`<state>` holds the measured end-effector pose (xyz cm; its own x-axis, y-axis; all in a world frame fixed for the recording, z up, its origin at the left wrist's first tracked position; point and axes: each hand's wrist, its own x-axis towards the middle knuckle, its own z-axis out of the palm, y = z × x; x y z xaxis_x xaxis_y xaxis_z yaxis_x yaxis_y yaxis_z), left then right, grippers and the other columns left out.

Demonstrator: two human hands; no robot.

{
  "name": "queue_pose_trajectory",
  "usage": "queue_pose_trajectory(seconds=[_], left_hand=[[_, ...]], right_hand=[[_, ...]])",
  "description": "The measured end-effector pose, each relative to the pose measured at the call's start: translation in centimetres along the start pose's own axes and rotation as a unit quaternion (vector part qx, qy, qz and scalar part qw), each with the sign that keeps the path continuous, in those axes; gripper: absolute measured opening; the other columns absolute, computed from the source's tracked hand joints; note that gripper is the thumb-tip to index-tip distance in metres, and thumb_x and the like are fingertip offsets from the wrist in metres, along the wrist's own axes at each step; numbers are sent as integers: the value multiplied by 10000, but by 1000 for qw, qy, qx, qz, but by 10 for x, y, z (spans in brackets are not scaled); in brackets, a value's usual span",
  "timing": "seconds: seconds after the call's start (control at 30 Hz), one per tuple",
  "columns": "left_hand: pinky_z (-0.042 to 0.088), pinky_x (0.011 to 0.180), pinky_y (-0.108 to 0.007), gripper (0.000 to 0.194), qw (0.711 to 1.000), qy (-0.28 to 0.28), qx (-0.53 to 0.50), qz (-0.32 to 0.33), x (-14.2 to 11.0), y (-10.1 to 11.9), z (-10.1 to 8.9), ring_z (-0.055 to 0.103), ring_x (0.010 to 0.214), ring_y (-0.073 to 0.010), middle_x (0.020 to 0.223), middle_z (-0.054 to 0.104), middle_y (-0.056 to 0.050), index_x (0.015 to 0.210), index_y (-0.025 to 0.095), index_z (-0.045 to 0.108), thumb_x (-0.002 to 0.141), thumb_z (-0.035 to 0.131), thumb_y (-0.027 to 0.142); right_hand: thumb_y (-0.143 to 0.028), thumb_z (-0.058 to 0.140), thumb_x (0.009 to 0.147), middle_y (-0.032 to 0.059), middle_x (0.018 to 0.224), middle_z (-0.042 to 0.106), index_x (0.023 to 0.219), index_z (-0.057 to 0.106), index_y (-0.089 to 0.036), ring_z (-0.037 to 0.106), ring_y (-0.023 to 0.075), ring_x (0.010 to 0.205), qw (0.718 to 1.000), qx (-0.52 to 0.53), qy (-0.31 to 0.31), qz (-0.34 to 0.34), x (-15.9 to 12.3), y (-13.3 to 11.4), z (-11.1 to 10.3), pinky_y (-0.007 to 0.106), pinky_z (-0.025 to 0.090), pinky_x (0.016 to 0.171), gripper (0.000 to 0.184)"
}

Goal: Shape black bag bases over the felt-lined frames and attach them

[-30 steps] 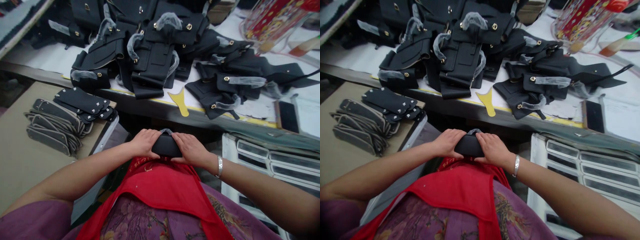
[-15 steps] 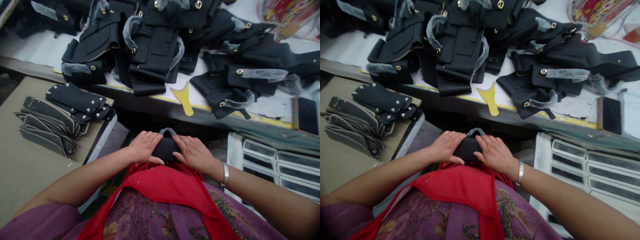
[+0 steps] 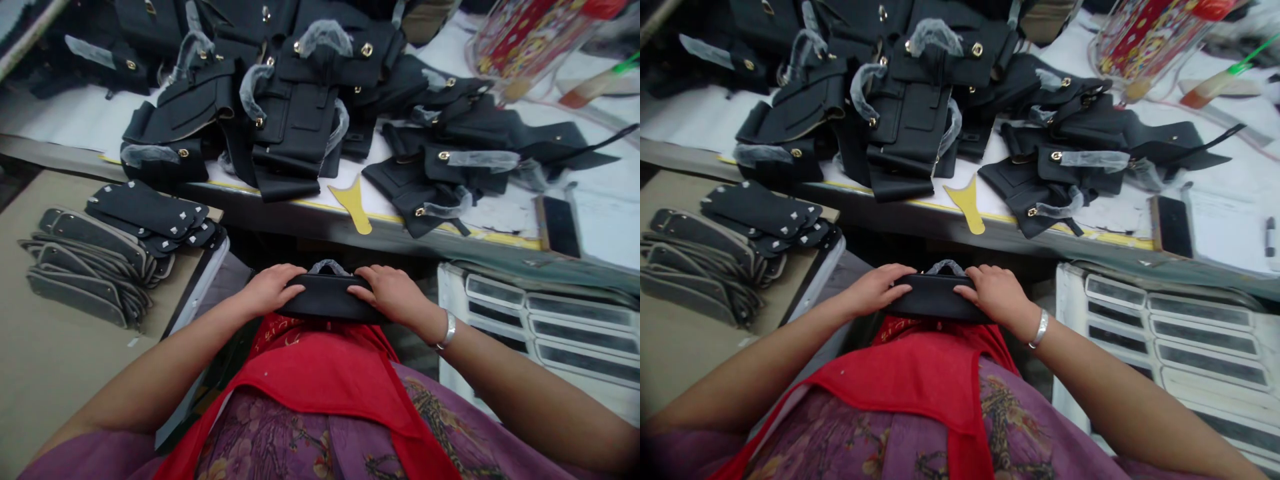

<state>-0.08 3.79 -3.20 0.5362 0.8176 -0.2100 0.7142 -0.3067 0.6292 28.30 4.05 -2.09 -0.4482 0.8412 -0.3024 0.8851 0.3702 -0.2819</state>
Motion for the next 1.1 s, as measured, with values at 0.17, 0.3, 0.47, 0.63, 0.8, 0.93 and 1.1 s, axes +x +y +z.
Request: queue_pose_trajectory(seconds=[0.17, 0.3, 0.47, 0.63, 0.8, 0.93, 1.1], left_hand=[[491, 896, -371, 565, 953, 5, -271, -133, -24, -32, -6, 602, 1041, -250, 1157, 641, -72, 1221, 173, 551, 757, 581, 494], [488, 905, -412, 621, 931, 50, -321, -167, -33, -30, 6, 596, 1050, -272, 1160, 640, -93, 1223, 162, 544, 719, 611, 519], [496, 883, -387, 565, 935, 117, -273, -195, -33, -16, 23, 604, 1015, -254, 1142, 632, -94, 1210, 154, 544, 761, 558, 497], [498, 856, -338, 479, 913, 192, -299, -201, -32, 1, 34, 611, 981, -225, 1109, 637, -82, 1189, 155, 550, 800, 508, 430], [436, 954, -367, 499, 900, 181, -358, -169, -41, -8, 34, 567, 1073, -237, 1179, 606, -96, 1236, 144, 521, 793, 539, 373], [385, 1016, -387, 647, 885, 102, -441, -112, -51, -20, 30, 513, 1165, -245, 1292, 540, -101, 1332, 150, 417, 740, 614, 321], [408, 995, -377, 553, 909, 158, -362, -131, -51, -15, 37, 532, 1133, -224, 1276, 544, -104, 1302, 137, 446, 788, 554, 310]], right_hand=[[-446, 592, 786, 74, 1166, 610, 1237, 500, -181, 593, 199, 1012, 924, 371, -45, 76, -40, 45, 8, 320, 474, 874, 531], [-401, 600, 775, 72, 1202, 595, 1240, 504, -163, 560, 195, 1087, 849, 516, 13, 109, -58, 45, 23, 329, 441, 953, 531], [-416, 578, 790, 71, 1157, 618, 1167, 567, -161, 572, 201, 1058, 833, 517, 112, 160, -58, 29, 38, 339, 440, 952, 456], [-464, 526, 823, 61, 1159, 623, 1148, 591, -185, 562, 216, 1080, 840, 480, 172, 184, -57, 19, 48, 334, 446, 942, 433], [-505, 561, 786, 72, 1184, 606, 1191, 555, -220, 570, 235, 1079, 840, 489, 130, 196, -59, 21, 44, 359, 477, 919, 495], [-452, 686, 675, 78, 1217, 584, 1246, 501, -232, 590, 246, 1044, 801, 568, 11, 190, -64, 24, 27, 337, 546, 800, 640], [-435, 656, 702, 82, 1199, 572, 1214, 516, -239, 586, 258, 1033, 789, 572, 73, 212, -63, 14, 34, 341, 567, 753, 565]])
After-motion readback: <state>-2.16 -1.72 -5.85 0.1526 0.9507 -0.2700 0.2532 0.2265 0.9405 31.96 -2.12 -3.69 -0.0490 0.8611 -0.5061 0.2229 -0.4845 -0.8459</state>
